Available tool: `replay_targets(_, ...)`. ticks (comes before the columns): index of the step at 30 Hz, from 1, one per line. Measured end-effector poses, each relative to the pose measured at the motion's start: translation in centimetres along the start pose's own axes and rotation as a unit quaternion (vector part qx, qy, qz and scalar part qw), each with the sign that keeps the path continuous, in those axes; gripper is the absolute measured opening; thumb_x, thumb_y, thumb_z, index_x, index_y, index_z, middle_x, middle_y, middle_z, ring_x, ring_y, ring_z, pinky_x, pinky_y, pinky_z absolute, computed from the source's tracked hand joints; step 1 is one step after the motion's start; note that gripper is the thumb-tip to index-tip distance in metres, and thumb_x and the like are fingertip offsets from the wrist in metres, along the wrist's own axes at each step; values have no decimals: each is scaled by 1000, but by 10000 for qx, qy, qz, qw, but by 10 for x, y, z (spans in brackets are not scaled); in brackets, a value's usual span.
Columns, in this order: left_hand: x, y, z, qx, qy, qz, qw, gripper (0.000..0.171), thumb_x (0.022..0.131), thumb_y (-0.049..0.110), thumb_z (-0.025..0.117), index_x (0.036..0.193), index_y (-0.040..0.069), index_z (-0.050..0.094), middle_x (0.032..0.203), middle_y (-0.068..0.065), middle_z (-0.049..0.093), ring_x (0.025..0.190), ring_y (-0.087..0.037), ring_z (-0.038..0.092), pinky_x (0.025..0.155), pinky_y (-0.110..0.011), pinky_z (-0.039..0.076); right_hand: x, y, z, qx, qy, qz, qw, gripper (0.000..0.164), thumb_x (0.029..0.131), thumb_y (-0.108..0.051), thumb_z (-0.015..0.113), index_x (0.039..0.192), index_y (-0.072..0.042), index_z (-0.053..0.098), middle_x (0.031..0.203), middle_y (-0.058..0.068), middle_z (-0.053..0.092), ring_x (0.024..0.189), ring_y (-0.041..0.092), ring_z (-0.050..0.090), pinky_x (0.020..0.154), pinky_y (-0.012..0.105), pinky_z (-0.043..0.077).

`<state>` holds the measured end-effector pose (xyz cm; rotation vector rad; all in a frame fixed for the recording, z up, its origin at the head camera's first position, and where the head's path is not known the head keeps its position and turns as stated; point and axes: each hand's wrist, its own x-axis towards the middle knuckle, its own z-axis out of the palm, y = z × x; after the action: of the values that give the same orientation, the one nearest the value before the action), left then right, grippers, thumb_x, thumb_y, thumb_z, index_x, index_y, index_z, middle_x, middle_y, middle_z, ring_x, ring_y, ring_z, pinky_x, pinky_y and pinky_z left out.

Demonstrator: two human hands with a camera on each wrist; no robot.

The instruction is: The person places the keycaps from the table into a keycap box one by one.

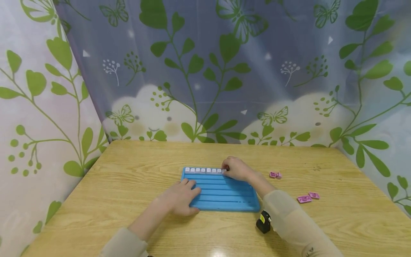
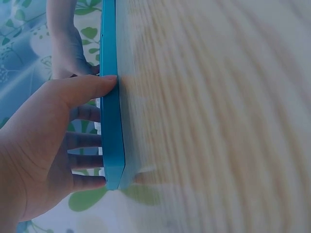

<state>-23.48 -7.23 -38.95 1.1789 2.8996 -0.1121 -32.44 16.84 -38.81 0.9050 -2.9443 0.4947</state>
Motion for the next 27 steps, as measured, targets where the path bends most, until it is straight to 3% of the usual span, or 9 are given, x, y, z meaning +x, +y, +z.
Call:
replay_targets(7, 0, 0, 1, -45, -29, -27, 10000, 53, 83, 50, 59, 120, 13, 53, 126, -12, 46, 115, -29, 43, 95, -44, 41, -2, -1, 0, 43, 16, 38, 10000, 14, 83, -7, 68, 95, -1, 66, 84, 6, 58, 78, 18, 53, 69, 33, 46)
replay_targets(13, 0, 1, 0, -76, -54, -20, 10000, 53, 84, 49, 59, 121, 12, 52, 127, -12, 45, 116, -29, 42, 96, -44, 40, -12, 9, -7, 218, -63, 93, 9997, 29, 82, -8, 67, 108, 4, 61, 93, 12, 59, 85, 24, 56, 74, 37, 48)
replay_targets(21, 0, 0, 2, -118, 65, 61, 9999, 53, 83, 49, 59, 120, 11, 53, 126, -13, 46, 115, -30, 43, 95, -44, 40, -45, 37, -43, 493, -111, 385, 9980, 33, 90, -16, 60, 113, 7, 58, 99, 15, 60, 87, 27, 58, 73, 40, 49)
replay_targets(27, 1, 0, 1, -122, 11, 35, 9999, 54, 84, 49, 58, 121, 11, 52, 126, -12, 46, 114, -29, 43, 94, -44, 41, -81, 62, -65, 640, -115, 758, 9950, 34, 90, -15, 58, 114, 10, 55, 95, 15, 60, 73, 21, 59, 63, 34, 50)
